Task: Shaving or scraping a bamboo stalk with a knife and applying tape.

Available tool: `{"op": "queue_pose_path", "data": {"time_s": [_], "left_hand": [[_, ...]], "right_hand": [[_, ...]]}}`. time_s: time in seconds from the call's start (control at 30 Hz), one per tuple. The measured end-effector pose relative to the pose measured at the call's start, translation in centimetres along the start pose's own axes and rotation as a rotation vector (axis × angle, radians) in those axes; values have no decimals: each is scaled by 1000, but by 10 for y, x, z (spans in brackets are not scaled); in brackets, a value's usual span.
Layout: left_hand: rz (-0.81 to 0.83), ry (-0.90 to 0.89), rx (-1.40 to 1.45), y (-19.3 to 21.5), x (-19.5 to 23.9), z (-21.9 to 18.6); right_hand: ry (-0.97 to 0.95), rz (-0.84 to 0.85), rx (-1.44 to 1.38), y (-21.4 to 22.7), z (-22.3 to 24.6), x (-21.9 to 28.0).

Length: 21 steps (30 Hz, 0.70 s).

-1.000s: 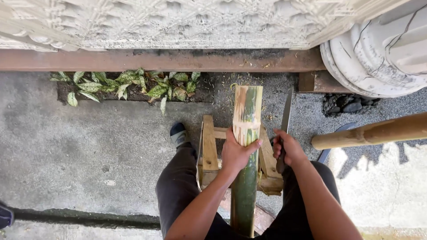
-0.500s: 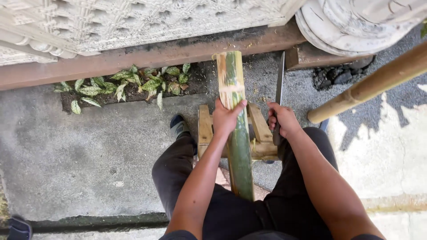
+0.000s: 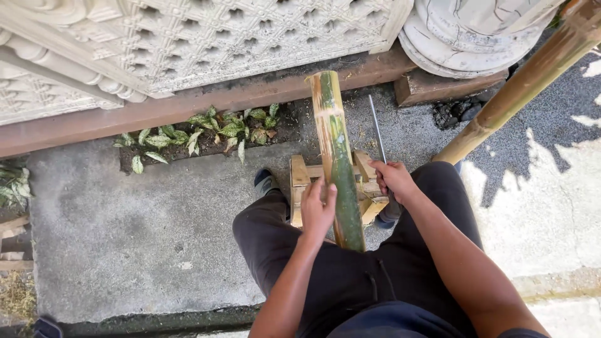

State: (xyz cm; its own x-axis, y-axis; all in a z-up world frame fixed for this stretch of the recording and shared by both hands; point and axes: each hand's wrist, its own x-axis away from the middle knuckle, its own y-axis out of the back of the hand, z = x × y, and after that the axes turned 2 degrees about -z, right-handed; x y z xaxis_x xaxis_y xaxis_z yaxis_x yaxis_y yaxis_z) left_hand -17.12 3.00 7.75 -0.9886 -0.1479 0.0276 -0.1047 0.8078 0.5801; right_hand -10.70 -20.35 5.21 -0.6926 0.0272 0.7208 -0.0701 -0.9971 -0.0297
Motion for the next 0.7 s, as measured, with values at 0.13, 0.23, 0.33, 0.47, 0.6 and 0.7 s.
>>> {"op": "queue_pose_path", "data": {"time_s": [0.13, 0.23, 0.33, 0.47, 0.6, 0.7], "left_hand": [[71, 89, 239, 65, 18, -93], [119, -103, 333, 109, 15, -151], [214, -308, 504, 154, 5, -202], [259, -361, 657, 161, 4, -224], [254, -135, 621, 146, -14, -245], [243, -170, 650, 128, -21, -239]], "right_hand": [[-15, -28, -26, -9, 12, 9], [37, -14, 39, -11, 34, 11], [92, -30, 170, -6, 50, -4], [116, -40, 103, 11, 39, -36], [69, -73, -10, 30, 25, -69], [-41, -58, -55, 38, 34, -80]]}}
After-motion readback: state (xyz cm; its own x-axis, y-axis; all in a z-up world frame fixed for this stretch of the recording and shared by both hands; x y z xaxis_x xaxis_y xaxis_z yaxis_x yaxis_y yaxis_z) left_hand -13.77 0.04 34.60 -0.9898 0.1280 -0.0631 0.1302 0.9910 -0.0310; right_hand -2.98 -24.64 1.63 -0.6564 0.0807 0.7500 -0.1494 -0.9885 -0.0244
